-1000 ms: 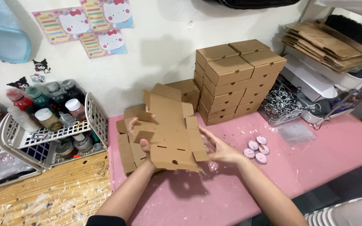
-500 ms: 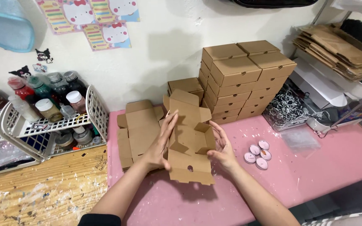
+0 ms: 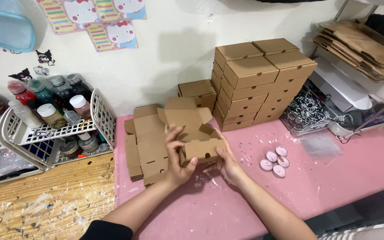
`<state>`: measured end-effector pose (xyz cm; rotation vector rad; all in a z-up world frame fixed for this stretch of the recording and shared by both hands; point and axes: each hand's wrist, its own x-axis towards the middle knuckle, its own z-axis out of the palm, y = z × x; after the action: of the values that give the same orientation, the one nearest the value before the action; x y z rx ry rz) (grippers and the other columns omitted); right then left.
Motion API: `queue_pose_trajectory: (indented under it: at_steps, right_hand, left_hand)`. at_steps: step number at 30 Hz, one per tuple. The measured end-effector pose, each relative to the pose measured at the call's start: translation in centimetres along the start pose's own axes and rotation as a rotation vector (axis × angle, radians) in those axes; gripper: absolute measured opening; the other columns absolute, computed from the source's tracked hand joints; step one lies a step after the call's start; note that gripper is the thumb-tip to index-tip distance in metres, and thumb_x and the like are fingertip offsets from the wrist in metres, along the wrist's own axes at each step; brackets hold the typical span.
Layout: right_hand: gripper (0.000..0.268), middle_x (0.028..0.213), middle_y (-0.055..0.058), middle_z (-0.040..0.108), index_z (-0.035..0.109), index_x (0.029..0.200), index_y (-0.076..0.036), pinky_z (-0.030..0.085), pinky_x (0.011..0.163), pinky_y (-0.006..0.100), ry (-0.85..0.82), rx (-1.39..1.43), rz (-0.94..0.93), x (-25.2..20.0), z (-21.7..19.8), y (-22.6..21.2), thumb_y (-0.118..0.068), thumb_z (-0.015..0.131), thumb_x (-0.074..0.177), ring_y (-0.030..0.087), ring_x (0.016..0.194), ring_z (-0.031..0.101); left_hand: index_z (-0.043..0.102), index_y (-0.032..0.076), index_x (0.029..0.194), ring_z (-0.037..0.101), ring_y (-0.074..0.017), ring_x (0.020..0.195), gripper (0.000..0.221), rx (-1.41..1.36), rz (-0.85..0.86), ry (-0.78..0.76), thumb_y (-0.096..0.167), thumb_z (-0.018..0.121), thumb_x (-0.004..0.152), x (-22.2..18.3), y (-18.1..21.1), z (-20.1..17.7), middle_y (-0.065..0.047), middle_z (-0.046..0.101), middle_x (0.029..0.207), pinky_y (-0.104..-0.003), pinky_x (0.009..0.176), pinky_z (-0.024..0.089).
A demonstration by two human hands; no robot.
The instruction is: Assembling cardboard boxes and filling them with black shredded paper and tea light candles.
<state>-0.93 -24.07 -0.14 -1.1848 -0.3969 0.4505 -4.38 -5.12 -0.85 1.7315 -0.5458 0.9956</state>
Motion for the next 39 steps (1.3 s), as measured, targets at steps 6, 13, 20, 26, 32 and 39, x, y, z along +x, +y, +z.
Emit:
queue_pose_trajectory:
  at_steps: [6,13,20,26,32,39]
  right_hand:
    - [0.075,0.149,0.021,0.039,0.011,0.161,-0.036,0.065,0.06,0.039,-0.027,0.262,0.053,0.7,-0.1,-1.0,-0.016,0.041,0.096,0.027,0.098,0.07]
    - [0.089,0.151,0.016,0.04,0.014,0.159,-0.037,0.063,0.053,0.036,0.096,0.069,0.087,1.9,-1.4,1.4,0.003,0.044,0.086,0.027,0.088,0.069]
    - [0.103,0.165,0.008,0.027,0.014,0.161,-0.033,0.037,0.118,0.042,0.024,-0.056,-0.066,1.4,-1.2,0.8,0.016,0.045,0.076,0.025,0.149,0.034]
    - [0.102,0.163,0.006,0.025,0.013,0.16,-0.032,0.036,0.119,0.043,-0.002,-0.101,-0.018,1.4,-0.8,-0.3,0.01,0.055,0.077,0.025,0.149,0.032]
    - [0.067,0.165,0.007,0.037,0.031,0.16,-0.013,0.033,0.118,0.038,0.18,0.128,0.069,4.1,-9.2,6.6,-0.046,0.044,0.103,0.021,0.152,0.034]
    - [0.052,0.136,0.015,0.062,0.049,0.143,-0.004,0.055,0.101,0.039,0.104,0.138,-0.154,2.0,-9.2,-0.1,-0.023,0.063,0.096,0.024,0.121,0.063]
  left_hand:
    - [0.009,0.01,0.152,0.027,-0.0338,0.149,0.08,-0.277,-0.601,0.184,0.009,0.059,0.089,-0.2,3.7,1.2,-0.019,0.028,0.155,-0.048,0.122,0.023]
    - [0.015,0.016,0.154,0.041,-0.03,0.142,0.081,-0.443,-0.967,0.194,-0.01,0.047,0.084,0.0,3.0,0.5,-0.017,0.036,0.153,-0.044,0.116,0.041]
    - [0.012,0.022,0.156,0.031,-0.0253,0.15,0.093,-0.369,-0.836,0.076,-0.023,0.041,0.08,0.1,2.8,0.6,-0.015,0.03,0.159,-0.041,0.122,0.032]
    - [0.015,0.023,0.156,0.03,-0.0248,0.152,0.091,-0.342,-0.864,0.132,-0.022,0.041,0.082,0.3,4.7,0.4,-0.013,0.031,0.16,-0.041,0.124,0.028]
    - [0.016,0.015,0.157,0.022,-0.0277,0.155,0.09,-0.329,-0.702,0.163,-0.022,0.036,0.077,-1.1,6.0,0.8,-0.018,0.024,0.163,-0.042,0.127,0.019]
    - [0.013,0.015,0.159,0.016,-0.033,0.157,0.091,-0.318,-0.624,-0.136,-0.019,0.037,0.079,-2.6,3.7,1.6,-0.02,0.017,0.166,-0.045,0.128,0.018]
